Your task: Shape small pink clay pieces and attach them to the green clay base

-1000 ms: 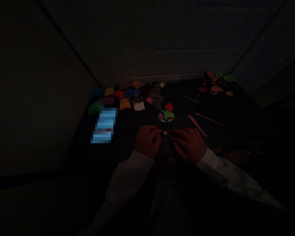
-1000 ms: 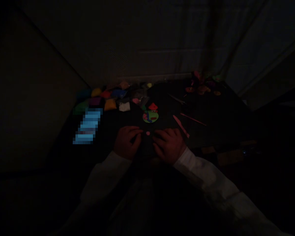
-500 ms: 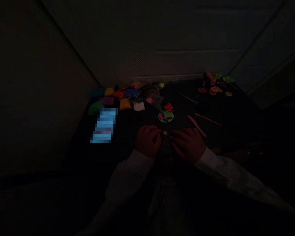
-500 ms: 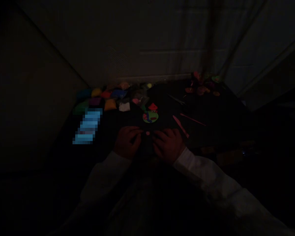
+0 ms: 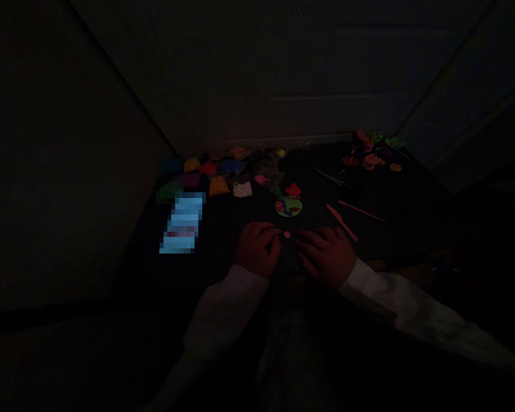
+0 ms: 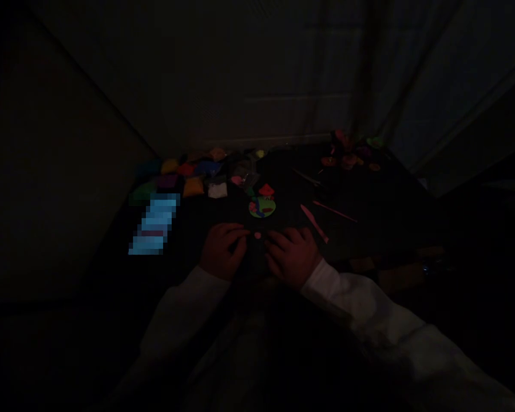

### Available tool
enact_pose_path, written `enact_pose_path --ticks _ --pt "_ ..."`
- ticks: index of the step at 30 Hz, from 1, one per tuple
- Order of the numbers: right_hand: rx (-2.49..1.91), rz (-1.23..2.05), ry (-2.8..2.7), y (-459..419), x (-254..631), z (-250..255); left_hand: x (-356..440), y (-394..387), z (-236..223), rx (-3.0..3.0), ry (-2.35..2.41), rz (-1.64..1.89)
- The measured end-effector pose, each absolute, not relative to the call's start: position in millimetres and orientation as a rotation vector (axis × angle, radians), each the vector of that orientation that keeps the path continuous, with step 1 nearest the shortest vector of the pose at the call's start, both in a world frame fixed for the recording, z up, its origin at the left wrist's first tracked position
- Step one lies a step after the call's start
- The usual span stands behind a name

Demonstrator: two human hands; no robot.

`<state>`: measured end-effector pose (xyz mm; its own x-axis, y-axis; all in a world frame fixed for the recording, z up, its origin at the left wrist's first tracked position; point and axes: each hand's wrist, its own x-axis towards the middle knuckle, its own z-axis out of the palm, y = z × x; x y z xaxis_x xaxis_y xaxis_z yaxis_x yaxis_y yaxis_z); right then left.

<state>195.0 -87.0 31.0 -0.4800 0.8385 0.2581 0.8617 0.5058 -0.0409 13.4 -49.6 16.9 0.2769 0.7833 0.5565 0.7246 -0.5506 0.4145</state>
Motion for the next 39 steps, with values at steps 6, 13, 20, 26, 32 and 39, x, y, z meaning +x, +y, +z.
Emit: enact_pose_path --ticks 6,13,20,26,32,39 --pt "-1.411 -0.163 -2.518 -86.6 196.0 29.0 13.7 -48.5 17.0 2.466 1.447 1.126" --pt "-1.4 -0.177 -2.528 -86.6 195.6 29.6 14.2 -49.4 18.5 2.468 1.449 1.109" --pt "-1.399 -0.167 -2.525 -87.4 196.4 30.6 14.0 -49.3 18.0 2.472 1.449 1.087" --pt "-1.385 -0.185 -2.502 -87.7 196.2 29.8 14.4 -48.3 18.0 2.467 1.456 1.086" --pt "-1.363 -0.135 -2.446 -88.7 196.3 27.8 15.1 -48.8 19.5 2.446 1.457 1.128" --pt "-1.323 0.073 -2.281 -86.2 202.4 28.2 14.2 -49.6 21.2 2.438 1.444 1.127"
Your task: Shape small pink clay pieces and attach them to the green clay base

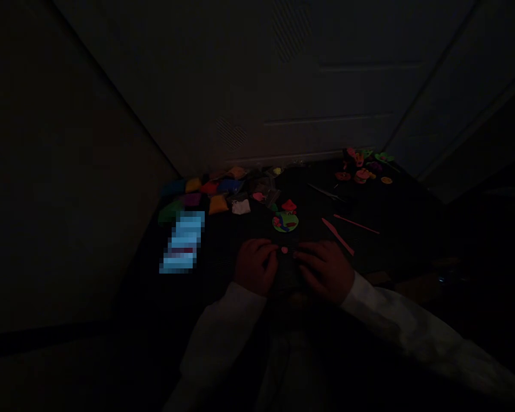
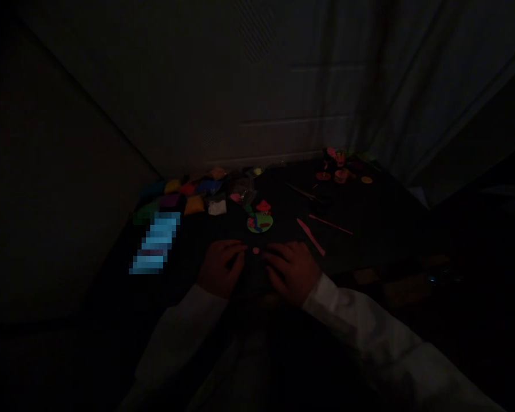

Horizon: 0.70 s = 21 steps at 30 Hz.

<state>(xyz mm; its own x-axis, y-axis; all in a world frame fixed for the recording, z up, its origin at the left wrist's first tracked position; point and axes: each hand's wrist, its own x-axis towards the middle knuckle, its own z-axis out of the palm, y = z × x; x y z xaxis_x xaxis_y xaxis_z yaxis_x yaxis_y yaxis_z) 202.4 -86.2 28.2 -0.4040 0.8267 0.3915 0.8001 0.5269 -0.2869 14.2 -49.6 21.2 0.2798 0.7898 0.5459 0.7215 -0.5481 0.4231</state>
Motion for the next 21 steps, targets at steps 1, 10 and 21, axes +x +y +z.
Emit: enact_pose_path --ticks 1,10,21 --pt "-1.31 0.113 -2.244 -85.2 203.8 27.7 14.0 -49.7 21.1 2.432 1.444 1.132" --pt "-1.252 0.387 -1.965 -72.1 208.0 29.8 16.5 -51.6 24.3 2.435 1.355 1.185" --pt "-1.237 0.642 -1.747 -68.7 195.8 34.0 23.7 -54.4 32.9 2.388 1.278 1.221"
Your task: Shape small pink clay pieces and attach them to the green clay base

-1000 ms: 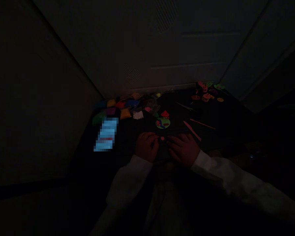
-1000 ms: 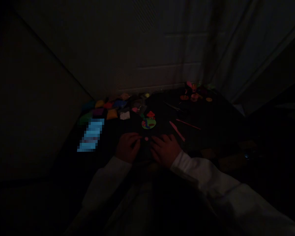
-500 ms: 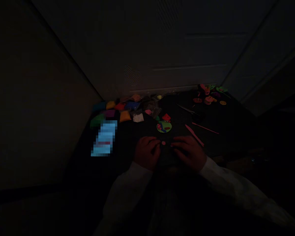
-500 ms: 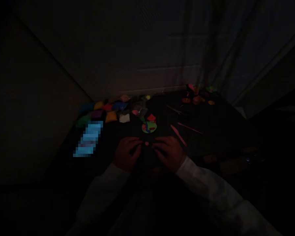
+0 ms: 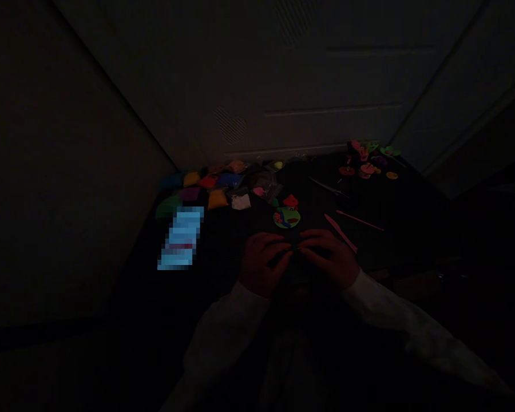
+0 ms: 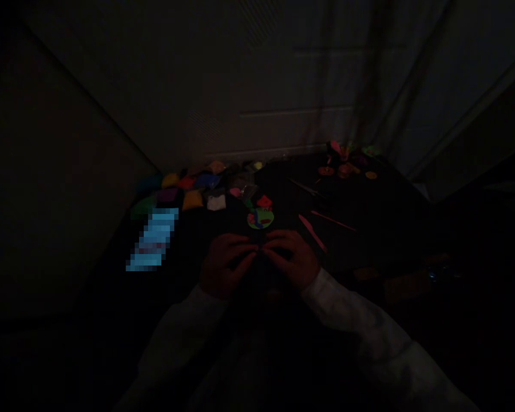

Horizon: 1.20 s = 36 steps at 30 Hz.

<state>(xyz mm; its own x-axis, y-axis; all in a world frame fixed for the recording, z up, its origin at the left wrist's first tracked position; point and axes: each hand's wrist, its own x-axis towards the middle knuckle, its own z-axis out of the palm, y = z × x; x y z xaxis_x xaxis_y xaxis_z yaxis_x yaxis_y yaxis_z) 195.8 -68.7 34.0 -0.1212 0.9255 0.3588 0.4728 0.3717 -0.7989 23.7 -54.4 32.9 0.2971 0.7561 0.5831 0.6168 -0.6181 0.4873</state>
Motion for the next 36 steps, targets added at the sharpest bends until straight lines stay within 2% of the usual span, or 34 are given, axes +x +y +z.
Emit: enact_pose_path --ticks 7,21,26,30,36 --pt "-1.221 0.633 -1.748 -68.5 188.4 32.1 23.8 -54.7 33.9 2.405 1.296 1.331" --pt "-1.193 0.541 -1.802 -70.1 186.2 34.0 24.4 -54.9 32.8 2.369 1.28 1.297" --pt "-1.137 0.232 -1.871 -72.9 187.3 37.7 20.1 -57.4 38.5 2.158 1.293 1.298" --pt "-1.063 -0.029 -1.991 -77.2 191.4 41.2 12.9 -60.5 47.4 1.791 1.251 1.097" --pt "-0.978 -0.158 -2.035 -83.9 192.4 46.3 9.7 -61.4 50.5 1.392 1.024 0.947"
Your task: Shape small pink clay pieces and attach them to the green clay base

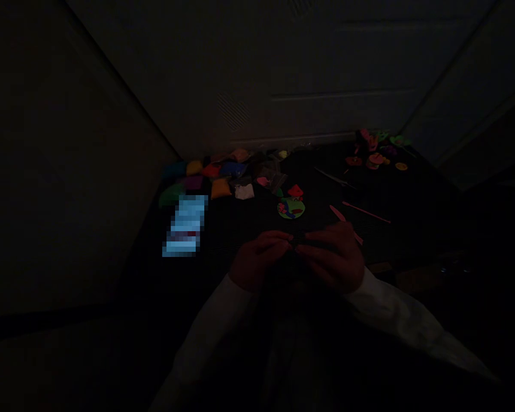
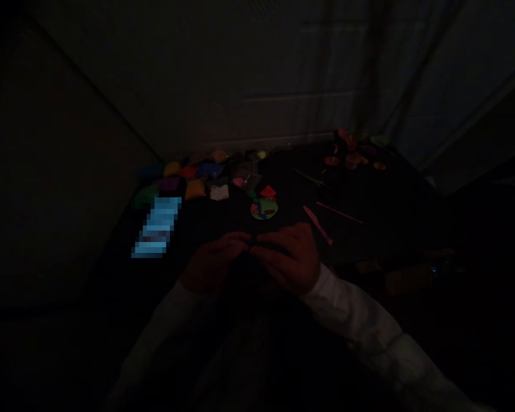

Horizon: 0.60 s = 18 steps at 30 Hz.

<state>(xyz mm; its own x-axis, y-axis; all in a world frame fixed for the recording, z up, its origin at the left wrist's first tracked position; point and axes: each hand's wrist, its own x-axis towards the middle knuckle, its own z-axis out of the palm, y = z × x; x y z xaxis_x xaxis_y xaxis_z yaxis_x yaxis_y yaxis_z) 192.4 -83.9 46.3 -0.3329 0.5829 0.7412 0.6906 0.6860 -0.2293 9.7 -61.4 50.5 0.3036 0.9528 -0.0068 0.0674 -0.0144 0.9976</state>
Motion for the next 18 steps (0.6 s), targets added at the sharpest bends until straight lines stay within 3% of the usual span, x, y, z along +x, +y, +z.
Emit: enact_pose_path --ticks 18 --pt "-0.864 -0.183 -2.047 -81.4 188.4 46.0 12.6 -62.8 48.0 1.044 0.959 0.853"
